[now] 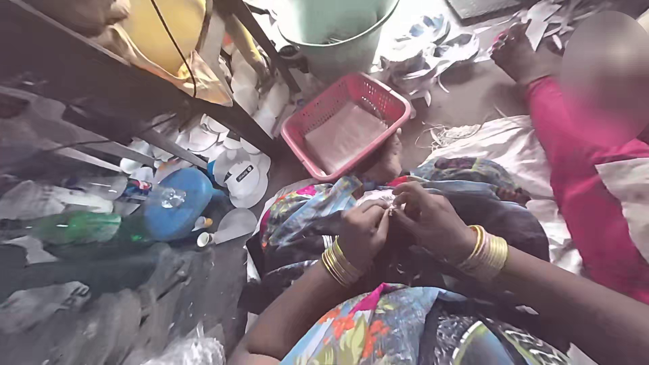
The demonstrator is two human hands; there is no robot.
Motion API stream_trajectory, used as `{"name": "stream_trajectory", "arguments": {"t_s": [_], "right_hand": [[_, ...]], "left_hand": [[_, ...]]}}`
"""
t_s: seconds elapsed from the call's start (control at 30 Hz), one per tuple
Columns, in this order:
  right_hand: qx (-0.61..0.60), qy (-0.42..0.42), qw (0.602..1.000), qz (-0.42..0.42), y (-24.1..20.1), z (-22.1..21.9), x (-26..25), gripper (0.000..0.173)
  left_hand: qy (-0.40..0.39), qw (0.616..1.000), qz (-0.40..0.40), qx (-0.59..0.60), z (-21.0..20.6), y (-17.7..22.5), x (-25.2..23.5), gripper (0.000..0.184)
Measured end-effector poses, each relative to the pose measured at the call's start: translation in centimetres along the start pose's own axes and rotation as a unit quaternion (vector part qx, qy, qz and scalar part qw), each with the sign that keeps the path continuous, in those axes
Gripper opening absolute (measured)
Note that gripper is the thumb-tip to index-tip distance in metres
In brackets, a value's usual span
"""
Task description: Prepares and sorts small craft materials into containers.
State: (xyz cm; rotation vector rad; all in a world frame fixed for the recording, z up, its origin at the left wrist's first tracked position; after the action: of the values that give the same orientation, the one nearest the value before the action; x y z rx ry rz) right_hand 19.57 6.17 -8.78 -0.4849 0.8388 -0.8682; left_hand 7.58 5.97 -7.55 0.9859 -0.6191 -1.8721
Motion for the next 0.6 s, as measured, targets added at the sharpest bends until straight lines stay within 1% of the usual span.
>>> {"name": "stream_trajectory", "arguments": {"t_s": [0.07, 0.1, 0.13, 0.17, 0.2, 0.23, 0.27, 0.33, 0.4, 0.5, 0.53, 0.6], "right_hand": [[0.106, 0.037, 0.992, 0.064, -1.5, 0.1, 0.1, 0.022], [0.141, 0.054, 0.985, 0.090, -1.9, -0.1, 0.1, 0.019], [0.160, 0.070, 0.979, 0.110, -2.1, -0.3, 0.1, 0.019], [0.164, 0.087, 0.975, 0.122, -2.0, -0.4, 0.2, 0.020], [0.160, 0.104, 0.973, 0.129, -1.9, -0.4, 0.2, 0.020], [0.154, 0.121, 0.972, 0.132, -1.7, -0.4, 0.2, 0.020], [0.147, 0.134, 0.971, 0.132, -1.5, -0.4, 0.2, 0.021], [0.137, 0.151, 0.971, 0.127, -1.2, -0.5, 0.2, 0.019], [0.106, 0.121, 0.981, 0.111, -1.2, -0.7, 0.1, 0.016], [0.074, 0.051, 0.991, 0.099, -1.5, -1.1, -0.1, 0.025], [0.084, 0.029, 0.990, 0.106, -1.9, -1.1, -0.4, 0.025], [0.130, 0.003, 0.983, 0.131, -2.7, -0.8, -1.1, 0.020]], "left_hand": [[-0.058, 0.990, 0.103, 0.074, -0.2, -1.5, -0.8, 0.013], [-0.101, 0.972, 0.174, 0.121, -0.5, -2.7, -1.1, 0.011], [-0.144, 0.940, 0.245, 0.189, -0.9, -3.8, -1.2, 0.007], [-0.171, 0.896, 0.308, 0.270, -1.3, -4.9, -1.1, 0.005], [-0.185, 0.853, 0.352, 0.339, -1.7, -5.7, -0.8, 0.010], [-0.186, 0.819, 0.381, 0.387, -1.9, -6.2, -0.5, 0.013], [-0.177, 0.795, 0.404, 0.417, -2.0, -6.6, -0.2, 0.016], [-0.148, 0.765, 0.444, 0.443, -1.9, -7.0, 0.5, 0.019], [-0.118, 0.755, 0.468, 0.445, -1.6, -7.5, 0.9, 0.021], [-0.114, 0.765, 0.464, 0.433, -1.4, -7.8, 1.0, 0.018], [-0.118, 0.771, 0.457, 0.427, -1.4, -7.6, 1.0, 0.017], [-0.137, 0.781, 0.444, 0.417, -1.6, -7.1, 1.0, 0.014]]}}
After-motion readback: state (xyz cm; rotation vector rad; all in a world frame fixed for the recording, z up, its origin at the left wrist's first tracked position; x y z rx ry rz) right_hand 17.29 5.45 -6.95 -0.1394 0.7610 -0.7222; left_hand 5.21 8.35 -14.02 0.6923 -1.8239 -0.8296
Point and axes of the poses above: each hand's wrist, its own x-axis away from the middle knuckle, its own z-axis out of the back of the hand, y = z × x, the point moved 10 cm from there along -x, towards the middle knuckle, and after that the axes turned 14 degrees about z, right-handed, at the moved point
